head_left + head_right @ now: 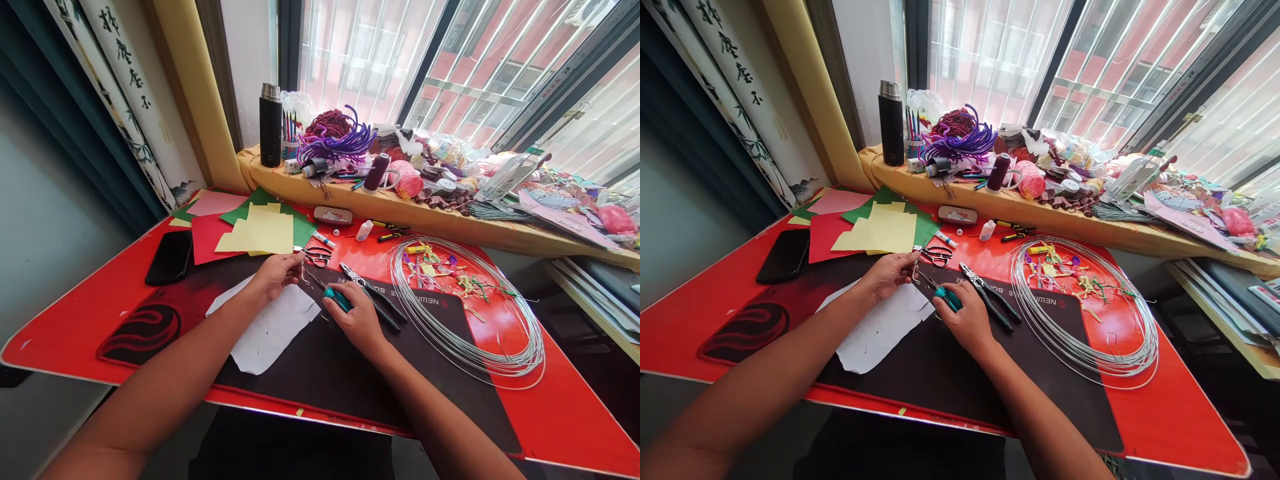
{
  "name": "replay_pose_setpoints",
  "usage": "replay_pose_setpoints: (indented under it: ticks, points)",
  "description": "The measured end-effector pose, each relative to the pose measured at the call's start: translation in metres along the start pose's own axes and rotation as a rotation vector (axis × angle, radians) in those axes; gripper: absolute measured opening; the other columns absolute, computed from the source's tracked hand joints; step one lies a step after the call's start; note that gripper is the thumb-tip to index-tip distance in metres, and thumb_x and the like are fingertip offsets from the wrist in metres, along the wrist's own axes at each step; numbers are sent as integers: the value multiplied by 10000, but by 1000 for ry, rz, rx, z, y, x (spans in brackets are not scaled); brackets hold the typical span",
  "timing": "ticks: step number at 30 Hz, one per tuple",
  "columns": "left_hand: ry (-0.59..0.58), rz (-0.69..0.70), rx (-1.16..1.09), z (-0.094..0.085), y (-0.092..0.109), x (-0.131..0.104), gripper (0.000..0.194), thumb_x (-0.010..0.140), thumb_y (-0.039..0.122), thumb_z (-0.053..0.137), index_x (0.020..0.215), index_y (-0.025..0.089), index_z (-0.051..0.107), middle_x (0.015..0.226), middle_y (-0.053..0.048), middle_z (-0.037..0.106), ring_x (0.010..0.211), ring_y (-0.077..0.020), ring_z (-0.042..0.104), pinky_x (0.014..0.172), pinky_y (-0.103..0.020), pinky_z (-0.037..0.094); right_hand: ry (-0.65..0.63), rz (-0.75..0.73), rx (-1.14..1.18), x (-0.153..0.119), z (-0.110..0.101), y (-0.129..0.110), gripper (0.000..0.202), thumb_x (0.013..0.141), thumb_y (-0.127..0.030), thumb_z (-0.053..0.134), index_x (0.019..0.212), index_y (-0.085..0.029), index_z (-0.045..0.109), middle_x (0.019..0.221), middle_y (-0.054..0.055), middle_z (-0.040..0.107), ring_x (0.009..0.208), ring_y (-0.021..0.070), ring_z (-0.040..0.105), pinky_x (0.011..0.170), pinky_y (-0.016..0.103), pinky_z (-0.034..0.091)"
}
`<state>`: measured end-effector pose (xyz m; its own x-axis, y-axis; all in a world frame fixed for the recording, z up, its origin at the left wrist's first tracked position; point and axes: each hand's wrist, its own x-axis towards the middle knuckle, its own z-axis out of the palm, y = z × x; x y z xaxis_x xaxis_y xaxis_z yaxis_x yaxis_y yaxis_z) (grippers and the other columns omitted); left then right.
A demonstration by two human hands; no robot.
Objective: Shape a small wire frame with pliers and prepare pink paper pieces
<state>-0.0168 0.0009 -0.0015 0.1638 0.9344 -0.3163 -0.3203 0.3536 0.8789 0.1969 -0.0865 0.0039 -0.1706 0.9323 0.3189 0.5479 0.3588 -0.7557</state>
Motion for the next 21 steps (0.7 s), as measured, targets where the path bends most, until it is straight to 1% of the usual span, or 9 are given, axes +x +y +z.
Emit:
replay_pose_setpoints:
  ticks: [4, 7, 10, 12, 13, 15, 16, 19, 21]
  points:
    - [-26, -13, 88, 0, 4, -3, 335, 802, 453, 812, 868, 130, 757, 687, -42, 686, 540, -100, 600, 469, -183, 433, 23, 31, 41, 0, 0, 1, 261, 918, -415, 678, 1073, -213, 735, 1022, 85, 683, 951, 254, 655, 907, 388, 503]
    - [-67, 4, 314, 0, 7, -6, 383, 839, 532, 734, 843, 148, 738, 697, -67, 724, 488, -126, 588, 434, -222, 392, 63, 89, 98, 2, 0, 5, 273, 909, -416, 678, 1061, -201, 749, 1048, 91, 715, 989, 263, 664, 928, 392, 496]
    - [-50, 136, 687, -2, 9, -8, 442, 881, 598, 639, 800, 177, 743, 580, -32, 677, 433, -138, 530, 436, -253, 348, 98, 158, 174, 4, 0, 9, 301, 898, -440, 679, 1056, -200, 767, 1093, 95, 746, 1033, 276, 675, 954, 399, 491]
    - [13, 280, 871, -3, 9, -9, 445, 899, 600, 612, 787, 193, 755, 550, -10, 640, 487, -151, 548, 490, -262, 367, 106, 205, 221, 6, -1, 10, 327, 888, -463, 680, 1041, -191, 776, 1080, 96, 760, 1020, 283, 682, 946, 401, 494]
    - [51, 350, 907, -3, 9, -10, 437, 907, 596, 605, 809, 199, 760, 569, -6, 638, 532, -160, 566, 519, -265, 380, 108, 228, 242, 7, -1, 10, 342, 882, -473, 682, 1035, -183, 779, 1057, 95, 766, 1002, 284, 684, 932, 399, 498]
    - [93, 472, 873, -2, 9, -11, 411, 921, 583, 597, 938, 207, 762, 677, -11, 670, 635, -177, 604, 579, -267, 420, 105, 272, 282, 9, -1, 9, 374, 877, -495, 677, 1037, -173, 781, 992, 87, 770, 959, 282, 684, 884, 390, 509]
    - [86, 523, 832, -1, 9, -13, 406, 923, 575, 604, 1024, 210, 750, 766, -23, 695, 699, -187, 627, 620, -270, 452, 104, 287, 301, 10, -1, 8, 389, 878, -506, 672, 1044, -171, 782, 958, 80, 768, 938, 279, 682, 851, 382, 514]
    - [-23, 672, 781, 6, 10, -19, 459, 875, 527, 704, 1224, 230, 684, 1120, -79, 711, 995, -238, 671, 841, -309, 526, 98, 303, 351, 12, 0, 3, 416, 888, -526, 653, 1060, -171, 784, 870, 62, 749, 874, 265, 668, 755, 354, 512]
    - [-77, 734, 840, 10, 10, -22, 553, 833, 477, 766, 1326, 265, 636, 1282, -86, 673, 1134, -269, 646, 989, -360, 501, 85, 299, 372, 13, 3, -1, 413, 891, -525, 648, 1055, -171, 785, 846, 57, 736, 843, 253, 656, 724, 341, 503]
